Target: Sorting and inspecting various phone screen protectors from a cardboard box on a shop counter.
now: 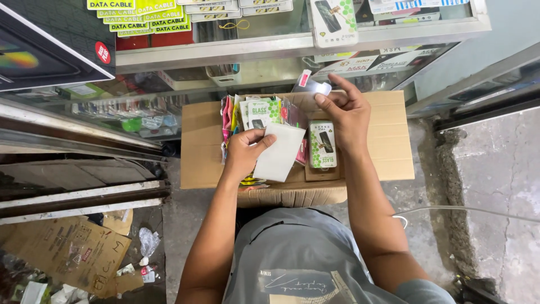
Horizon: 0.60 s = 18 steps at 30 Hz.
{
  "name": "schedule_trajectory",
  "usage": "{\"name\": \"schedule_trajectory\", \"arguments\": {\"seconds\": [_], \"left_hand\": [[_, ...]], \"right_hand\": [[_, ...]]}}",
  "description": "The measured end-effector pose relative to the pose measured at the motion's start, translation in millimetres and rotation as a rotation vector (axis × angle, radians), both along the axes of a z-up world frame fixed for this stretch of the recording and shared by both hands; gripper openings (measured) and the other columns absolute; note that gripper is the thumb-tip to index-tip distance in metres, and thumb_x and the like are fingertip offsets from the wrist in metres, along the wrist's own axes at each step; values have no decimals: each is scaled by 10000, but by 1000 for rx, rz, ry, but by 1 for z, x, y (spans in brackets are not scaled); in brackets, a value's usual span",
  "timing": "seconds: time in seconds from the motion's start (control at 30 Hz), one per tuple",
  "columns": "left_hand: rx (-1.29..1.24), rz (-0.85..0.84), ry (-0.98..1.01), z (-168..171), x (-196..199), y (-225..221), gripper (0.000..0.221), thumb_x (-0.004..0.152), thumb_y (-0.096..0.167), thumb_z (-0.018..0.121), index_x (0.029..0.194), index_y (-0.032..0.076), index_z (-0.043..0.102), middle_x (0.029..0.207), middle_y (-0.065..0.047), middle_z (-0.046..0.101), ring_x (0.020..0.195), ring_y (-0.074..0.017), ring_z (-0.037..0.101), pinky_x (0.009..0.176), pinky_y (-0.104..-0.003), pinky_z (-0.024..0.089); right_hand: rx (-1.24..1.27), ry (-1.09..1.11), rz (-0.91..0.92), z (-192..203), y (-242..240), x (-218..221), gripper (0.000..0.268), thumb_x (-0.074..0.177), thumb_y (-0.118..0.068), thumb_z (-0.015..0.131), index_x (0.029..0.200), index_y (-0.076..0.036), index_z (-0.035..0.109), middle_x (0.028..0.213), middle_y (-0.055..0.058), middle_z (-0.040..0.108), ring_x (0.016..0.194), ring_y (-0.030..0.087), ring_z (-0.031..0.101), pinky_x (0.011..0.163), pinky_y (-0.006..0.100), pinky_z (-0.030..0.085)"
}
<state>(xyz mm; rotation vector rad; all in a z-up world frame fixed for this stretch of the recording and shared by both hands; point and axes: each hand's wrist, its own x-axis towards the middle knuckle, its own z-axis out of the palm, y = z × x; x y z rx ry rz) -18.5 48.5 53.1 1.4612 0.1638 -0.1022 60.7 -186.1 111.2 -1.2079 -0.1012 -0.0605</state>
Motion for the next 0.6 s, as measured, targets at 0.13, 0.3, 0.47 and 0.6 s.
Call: {"name": "schedule_trajectory", "arguments": {"seconds": [0.13, 0.3, 0.47, 0.6], "left_hand": [[-29, 9, -22, -5, 2, -2, 237, 939, 168, 765, 1077, -25, 765, 902, -36, 774, 772, -52, 671, 691, -225, 561], [-110, 67, -10, -4, 5, -5, 260, 963, 176, 740, 1103, -44, 747, 916, -44, 768, 785, -56, 665, 704, -215, 545], [-195, 150, -41, -11, 12, -10, 266, 971, 172, 734, 1119, -48, 740, 950, -46, 764, 816, -56, 670, 736, -210, 543], [-264, 211, -70, -21, 17, -10, 283, 974, 173, 732, 1143, -55, 725, 985, -52, 766, 850, -60, 684, 776, -208, 552]], "right_hand": [[-164, -38, 25, -8, 0, 6, 418, 942, 56, 794, 1342, 31, 676, 946, 68, 715, 866, 96, 653, 807, 233, 536], [-256, 113, 129, 9, 11, 2, 394, 901, 2, 769, 1280, 15, 665, 959, 71, 775, 873, 101, 726, 804, 251, 600], [-285, 129, 217, -14, 14, -1, 329, 910, -59, 775, 1220, 21, 701, 933, 64, 772, 838, 87, 707, 775, 239, 580], [-394, 172, 272, -22, 19, -10, 269, 939, -119, 783, 1173, 13, 766, 924, 37, 758, 801, 65, 640, 719, 220, 523]]}}
